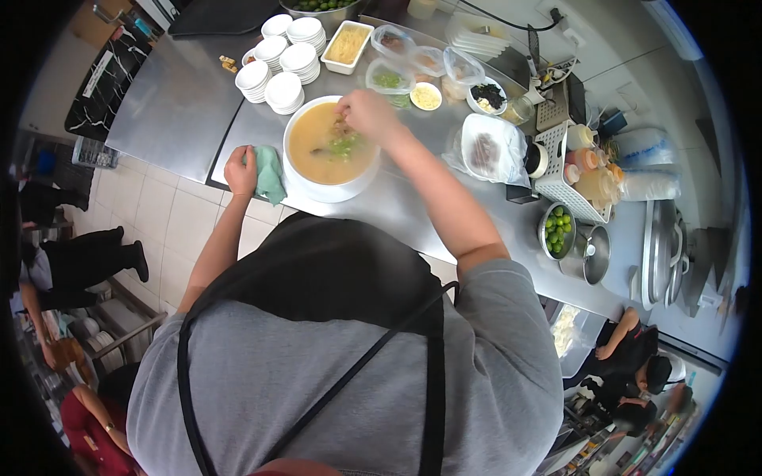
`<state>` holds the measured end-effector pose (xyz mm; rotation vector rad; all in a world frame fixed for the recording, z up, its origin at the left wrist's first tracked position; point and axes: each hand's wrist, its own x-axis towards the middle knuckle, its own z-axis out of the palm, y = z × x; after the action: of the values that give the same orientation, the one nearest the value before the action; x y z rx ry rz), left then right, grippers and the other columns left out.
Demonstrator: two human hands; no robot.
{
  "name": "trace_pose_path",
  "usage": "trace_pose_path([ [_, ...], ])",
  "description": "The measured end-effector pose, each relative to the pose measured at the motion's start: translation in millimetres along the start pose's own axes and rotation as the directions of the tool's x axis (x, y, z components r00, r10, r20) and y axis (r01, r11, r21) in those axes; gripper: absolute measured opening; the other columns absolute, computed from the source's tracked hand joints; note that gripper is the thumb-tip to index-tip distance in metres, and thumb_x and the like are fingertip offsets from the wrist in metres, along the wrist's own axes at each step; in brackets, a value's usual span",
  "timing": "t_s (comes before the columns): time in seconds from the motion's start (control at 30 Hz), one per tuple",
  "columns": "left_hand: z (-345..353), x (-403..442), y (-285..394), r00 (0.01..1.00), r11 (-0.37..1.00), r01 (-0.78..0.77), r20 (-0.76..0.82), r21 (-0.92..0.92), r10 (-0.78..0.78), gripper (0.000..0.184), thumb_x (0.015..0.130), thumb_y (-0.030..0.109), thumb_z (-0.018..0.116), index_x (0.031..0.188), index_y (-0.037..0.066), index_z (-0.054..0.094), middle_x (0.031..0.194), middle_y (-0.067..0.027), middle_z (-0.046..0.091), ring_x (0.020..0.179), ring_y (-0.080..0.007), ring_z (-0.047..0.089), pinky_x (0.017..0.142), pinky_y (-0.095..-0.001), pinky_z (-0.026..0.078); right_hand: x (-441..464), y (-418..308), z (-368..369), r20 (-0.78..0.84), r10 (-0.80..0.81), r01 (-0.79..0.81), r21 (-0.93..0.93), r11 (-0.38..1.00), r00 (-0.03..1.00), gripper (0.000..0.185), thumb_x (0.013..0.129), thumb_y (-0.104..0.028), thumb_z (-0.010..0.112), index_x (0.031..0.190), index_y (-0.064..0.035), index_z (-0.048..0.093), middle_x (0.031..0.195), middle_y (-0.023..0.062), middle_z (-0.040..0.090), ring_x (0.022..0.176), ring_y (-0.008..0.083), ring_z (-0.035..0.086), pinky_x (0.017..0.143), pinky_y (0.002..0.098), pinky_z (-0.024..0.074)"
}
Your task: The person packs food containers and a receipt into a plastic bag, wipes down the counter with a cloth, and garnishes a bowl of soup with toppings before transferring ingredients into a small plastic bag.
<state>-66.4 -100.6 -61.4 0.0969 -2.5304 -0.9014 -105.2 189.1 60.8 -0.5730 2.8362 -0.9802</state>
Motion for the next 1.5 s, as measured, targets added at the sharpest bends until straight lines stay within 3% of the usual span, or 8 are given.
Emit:
trace_pose_path([
  [0.4, 2, -1, -1, 0.999, 0.998, 0.044, 0.017, -0.033, -0.043, 0.022, 0.082, 0.022, 0.052, 0.081, 0.003, 0.062, 0.078, -0.0144, 0.062, 0.071, -0.0324, 0.058, 0.064, -0.0378, 0.044, -27, -2, -2, -0.032, -0.113, 0.108, -0.12, 0.987, 0.993, 0.014, 0.072, -0.014, 0.056, 0.082, -0.0115, 0.066, 0.079, 0.0134, 0.063, 0.075, 0.0292, 0.06, 0.075, 0.0378, 0.0442],
  [0.47, 2, -1, 1, 0.999, 0.999, 0.036, 0.015, -0.035, -0.035, 0.021, 0.082, 0.022, 0.052, 0.081, 0.003, 0.062, 0.078, -0.0144, 0.062, 0.071, -0.0321, 0.058, 0.063, -0.0376, 0.044, -27, 33, -28, -0.336, -0.174, 0.146, -0.107, 0.983, 0.926, 0.019, 0.072, -0.015, 0.057, 0.088, -0.0133, 0.067, 0.087, 0.0128, 0.063, 0.081, 0.0278, 0.06, 0.077, 0.0349, 0.0443],
  [0.57, 2, -1, 2, 1.0, 0.999, 0.028, 0.015, -0.02, -0.027, 0.021, 0.082, 0.021, 0.052, 0.081, 0.002, 0.062, 0.078, -0.0142, 0.062, 0.07, -0.0317, 0.058, 0.063, -0.0372, 0.044, -31, 98, -96, -0.389, 0.275, -0.347, -0.128, 0.929, 0.879, 0.023, 0.076, -0.025, 0.055, 0.094, -0.0134, 0.066, 0.094, 0.0106, 0.063, 0.085, 0.0268, 0.06, 0.079, 0.0362, 0.0459],
  [0.73, 2, -1, 3, 0.999, 0.999, 0.04, 0.028, -0.009, -0.039, 0.021, 0.083, 0.02, 0.051, 0.081, 0.002, 0.062, 0.078, -0.0138, 0.062, 0.07, -0.0313, 0.058, 0.063, -0.037, 0.044, -39, 259, -146, -0.587, 0.401, -0.687, -0.415, 0.597, 0.703, 0.013, 0.069, -0.02, 0.065, 0.079, -0.0138, 0.069, 0.084, 0.0108, 0.064, 0.079, 0.0252, 0.062, 0.073, 0.0357, 0.0487],
  [0.97, 3, 0, 1, 0.998, 0.998, 0.048, 0.036, -0.034, -0.047, 0.022, 0.083, 0.02, 0.051, 0.082, 0.001, 0.062, 0.078, -0.014, 0.061, 0.069, -0.0308, 0.058, 0.062, -0.0361, 0.044, -55, 277, -135, -0.478, 0.232, -0.503, -0.58, 0.641, 0.847, 0.024, 0.077, -0.024, 0.054, 0.082, -0.0042, 0.066, 0.085, 0.0115, 0.064, 0.08, 0.0313, 0.061, 0.07, 0.0418, 0.0507],
  [1.17, 4, -1, 0, 0.999, 0.999, 0.032, 0.027, -0.032, -0.031, 0.022, 0.083, 0.021, 0.051, 0.082, 0.001, 0.062, 0.077, -0.0145, 0.061, 0.069, -0.0309, 0.058, 0.062, -0.0364, 0.044, -54, 279, -145, -0.64, 0.452, -0.749, -0.317, 0.582, 0.622, 0.01, 0.07, -0.021, 0.065, 0.079, -0.0165, 0.068, 0.092, 0.005, 0.06, 0.09, 0.0257, 0.056, 0.075, 0.0377, 0.0487],
  [1.33, 5, -1, -1, 0.999, 0.999, 0.035, 0.019, -0.031, -0.034, 0.022, 0.083, 0.021, 0.051, 0.082, 0.002, 0.062, 0.077, -0.0145, 0.061, 0.069, -0.0314, 0.058, 0.062, -0.0367, 0.044, -56, 257, -135, -0.468, 0.291, -0.551, -0.68, 0.485, 0.834, 0.008, 0.072, -0.019, 0.063, 0.078, -0.0169, 0.068, 0.094, 0.0058, 0.057, 0.092, 0.0253, 0.054, 0.073, 0.0373, 0.0488],
  [1.5, 4, 0, -1, 1.0, 1.0, 0.011, 0.012, -0.023, -0.011, 0.022, 0.083, 0.022, 0.052, 0.081, 0.003, 0.062, 0.075, -0.0142, 0.061, 0.067, -0.0315, 0.058, 0.06, -0.0371, 0.044, -58, 269, -152, -0.663, 0.36, -0.671, -0.295, 0.68, 0.656, 0.012, 0.069, -0.019, 0.065, 0.079, -0.0138, 0.069, 0.081, 0.0089, 0.063, 0.081, 0.0282, 0.059, 0.072, 0.0363, 0.0481],
])
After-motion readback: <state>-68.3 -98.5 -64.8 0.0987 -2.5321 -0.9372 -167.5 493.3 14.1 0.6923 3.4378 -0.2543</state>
